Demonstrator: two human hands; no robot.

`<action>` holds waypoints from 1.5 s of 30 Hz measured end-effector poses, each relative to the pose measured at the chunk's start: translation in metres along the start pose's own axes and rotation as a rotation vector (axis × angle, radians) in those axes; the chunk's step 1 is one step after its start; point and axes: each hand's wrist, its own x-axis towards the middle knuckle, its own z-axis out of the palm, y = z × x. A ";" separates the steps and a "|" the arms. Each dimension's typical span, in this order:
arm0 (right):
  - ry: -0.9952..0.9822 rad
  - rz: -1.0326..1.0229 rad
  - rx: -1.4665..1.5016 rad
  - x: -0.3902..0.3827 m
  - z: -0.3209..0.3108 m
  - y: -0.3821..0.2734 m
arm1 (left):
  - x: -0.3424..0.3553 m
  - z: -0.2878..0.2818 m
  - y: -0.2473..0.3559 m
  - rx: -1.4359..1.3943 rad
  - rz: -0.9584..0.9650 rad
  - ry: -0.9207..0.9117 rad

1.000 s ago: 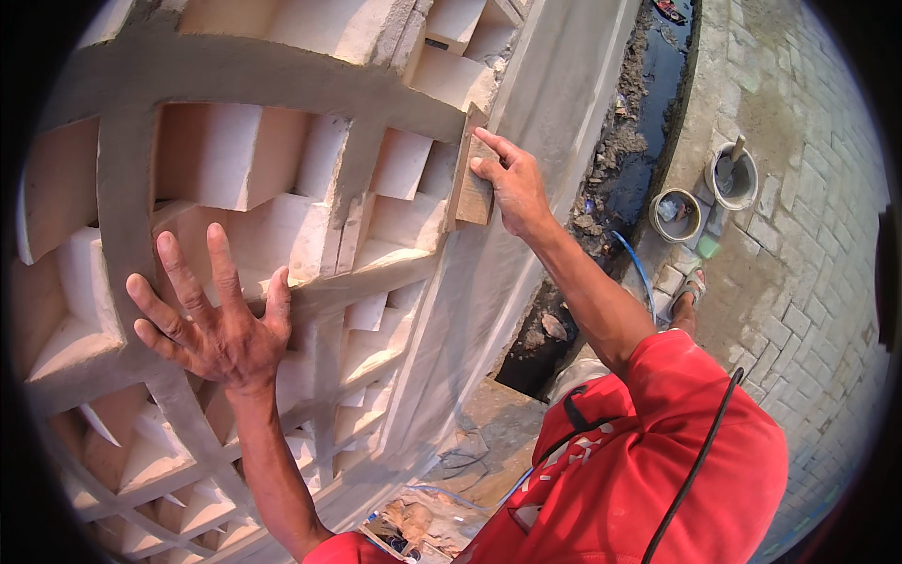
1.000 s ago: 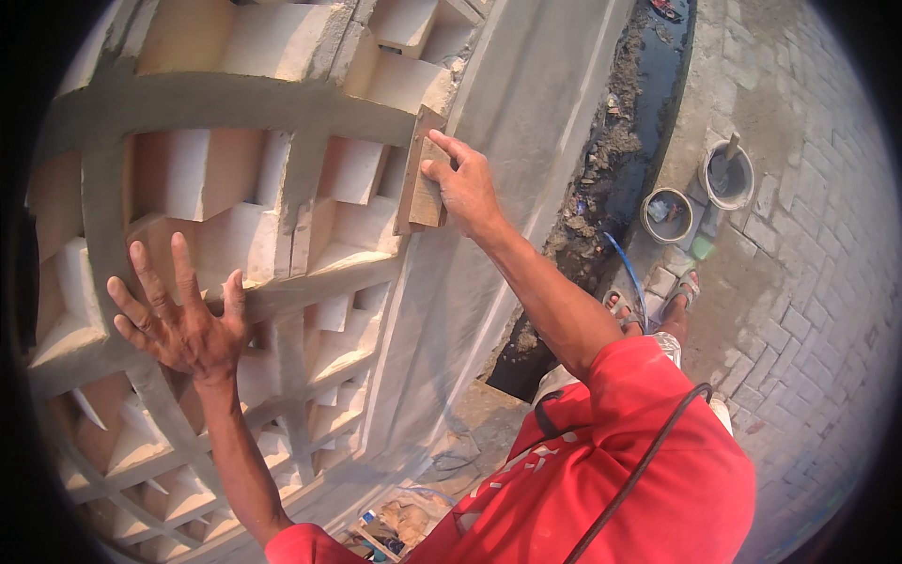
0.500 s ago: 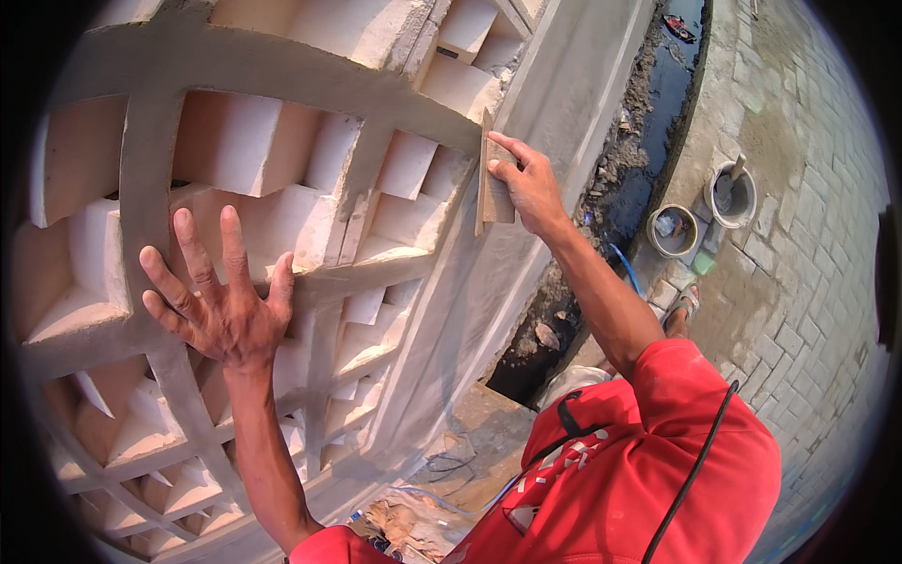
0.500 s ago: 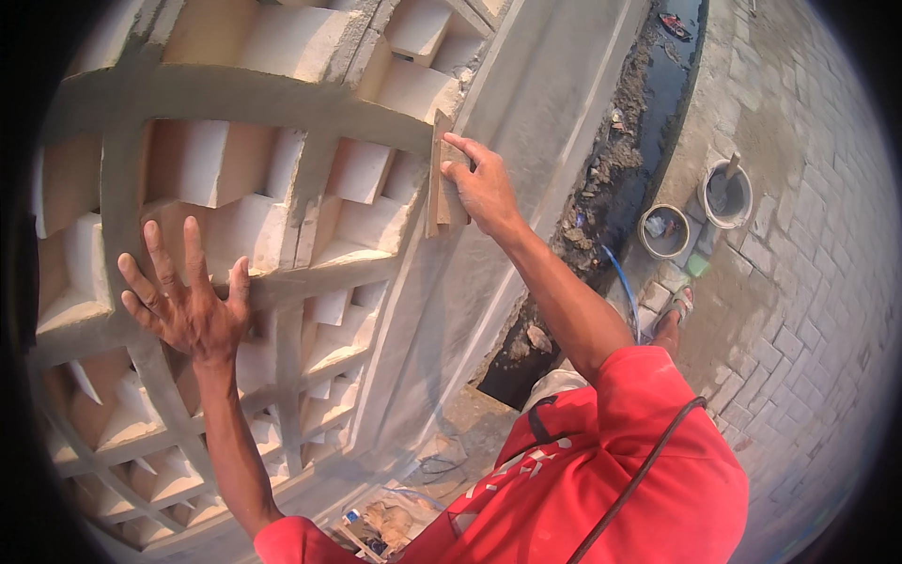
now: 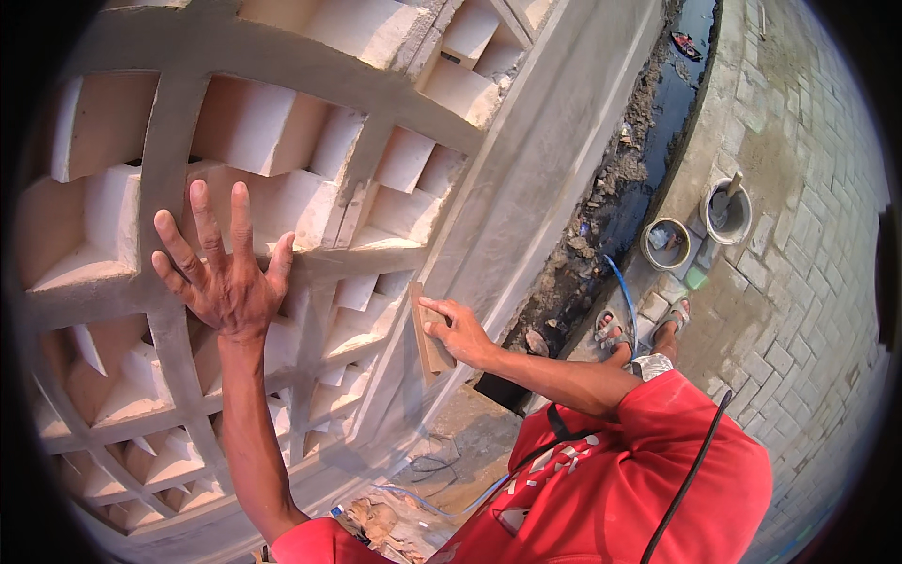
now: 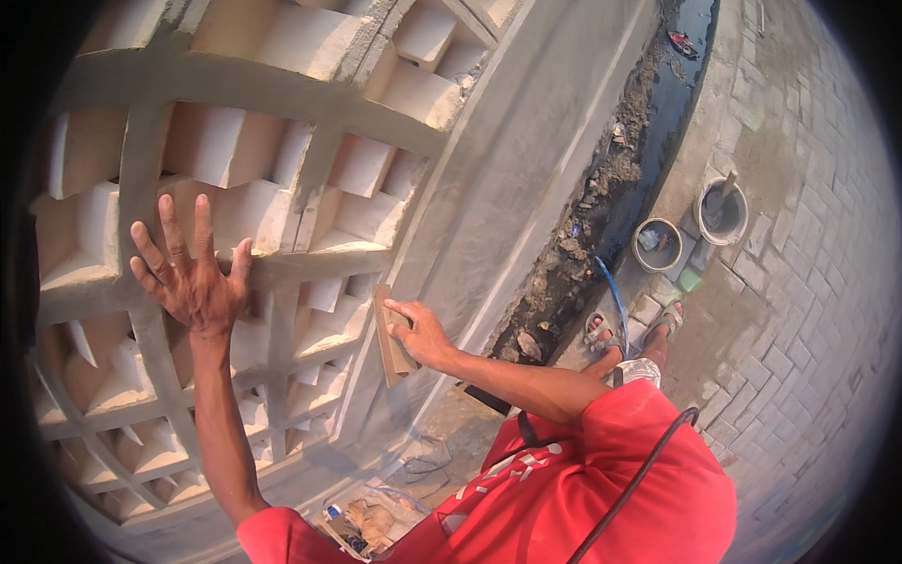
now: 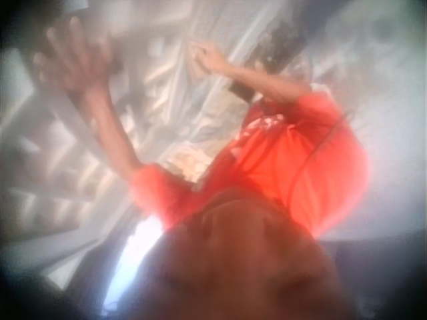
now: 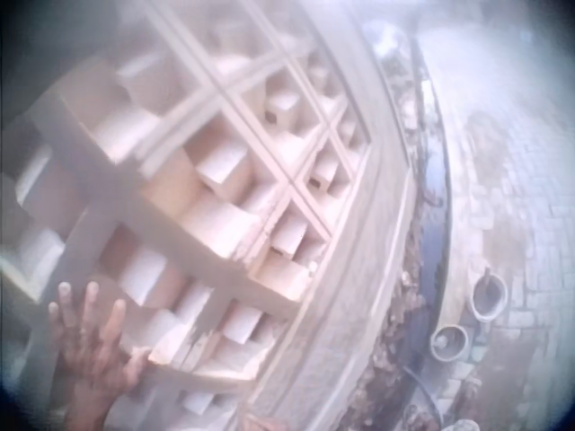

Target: The person uses a trowel to smooth and finish the surface of a geometrically patterned concrete ceiling. They repeatedly apply and scrape the trowel across the raised sections, occasionally dipping the tool into a bucket to clean it.

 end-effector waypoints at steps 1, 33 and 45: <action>-0.001 0.041 0.110 -0.007 -0.008 0.003 | 0.000 0.002 -0.001 -0.012 0.001 0.001; -0.026 0.399 -0.695 -0.260 -0.356 0.210 | -0.531 -0.089 0.449 -1.494 -0.679 -2.039; 0.312 0.823 0.289 -0.231 -0.348 0.236 | -0.313 -0.049 0.315 -1.544 -1.236 -0.829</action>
